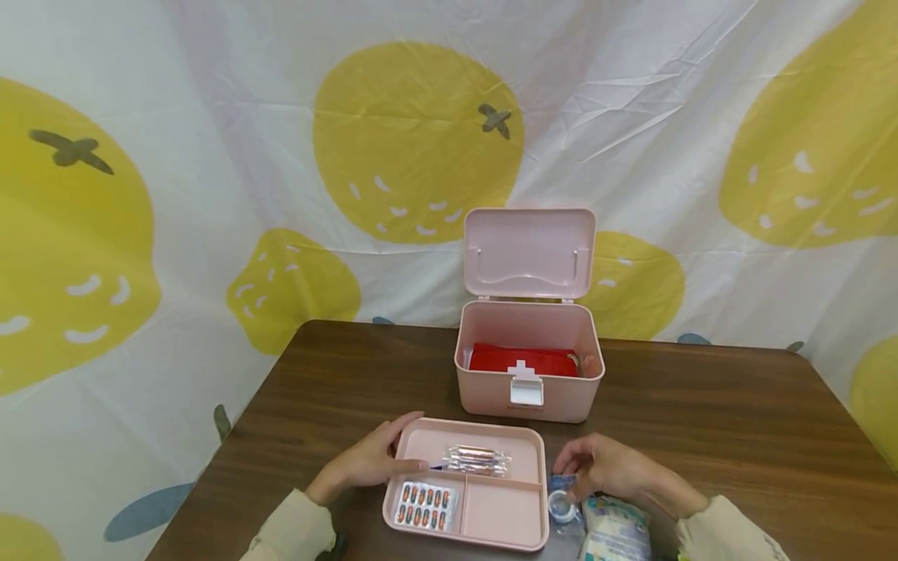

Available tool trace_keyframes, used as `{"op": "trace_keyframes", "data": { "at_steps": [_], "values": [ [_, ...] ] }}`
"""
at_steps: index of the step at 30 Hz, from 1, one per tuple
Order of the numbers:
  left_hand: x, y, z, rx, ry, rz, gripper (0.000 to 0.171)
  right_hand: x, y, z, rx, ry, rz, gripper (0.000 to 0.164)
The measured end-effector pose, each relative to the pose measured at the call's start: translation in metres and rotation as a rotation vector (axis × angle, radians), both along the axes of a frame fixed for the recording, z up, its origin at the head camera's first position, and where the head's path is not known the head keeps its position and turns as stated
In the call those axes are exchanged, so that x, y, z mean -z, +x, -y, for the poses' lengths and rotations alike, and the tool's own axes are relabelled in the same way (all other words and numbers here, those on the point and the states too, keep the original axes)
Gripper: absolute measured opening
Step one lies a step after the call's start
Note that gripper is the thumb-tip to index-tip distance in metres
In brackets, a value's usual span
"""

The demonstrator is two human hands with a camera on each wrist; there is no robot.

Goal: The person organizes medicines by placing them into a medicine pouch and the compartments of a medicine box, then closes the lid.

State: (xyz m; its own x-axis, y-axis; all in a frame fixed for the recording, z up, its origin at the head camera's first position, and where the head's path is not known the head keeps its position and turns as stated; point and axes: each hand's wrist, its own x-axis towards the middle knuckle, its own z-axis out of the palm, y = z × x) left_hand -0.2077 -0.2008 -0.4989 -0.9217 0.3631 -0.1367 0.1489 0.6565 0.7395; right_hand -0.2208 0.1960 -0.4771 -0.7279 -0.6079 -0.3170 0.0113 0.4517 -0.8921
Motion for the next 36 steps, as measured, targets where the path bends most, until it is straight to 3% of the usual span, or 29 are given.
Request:
{"op": "trace_keyframes", "data": {
  "at_steps": [7, 23, 30, 36],
  "values": [
    [-0.001, 0.001, -0.001, -0.013, -0.005, 0.019, 0.083, 0.002, 0.000, 0.000, -0.006, -0.067, 0.001, 0.034],
    [-0.001, 0.001, 0.000, -0.002, -0.002, 0.011, 0.084, -0.003, -0.003, -0.010, 0.044, -0.065, -0.081, 0.027],
    [-0.001, 0.000, 0.000, -0.004, 0.003, 0.017, 0.084, -0.012, -0.007, -0.014, 0.161, -0.011, -0.115, 0.025],
    [0.000, 0.001, 0.000, -0.003, -0.003, 0.011, 0.083, -0.016, -0.011, -0.017, 0.209, -0.078, -0.114, 0.031]
  ]
}}
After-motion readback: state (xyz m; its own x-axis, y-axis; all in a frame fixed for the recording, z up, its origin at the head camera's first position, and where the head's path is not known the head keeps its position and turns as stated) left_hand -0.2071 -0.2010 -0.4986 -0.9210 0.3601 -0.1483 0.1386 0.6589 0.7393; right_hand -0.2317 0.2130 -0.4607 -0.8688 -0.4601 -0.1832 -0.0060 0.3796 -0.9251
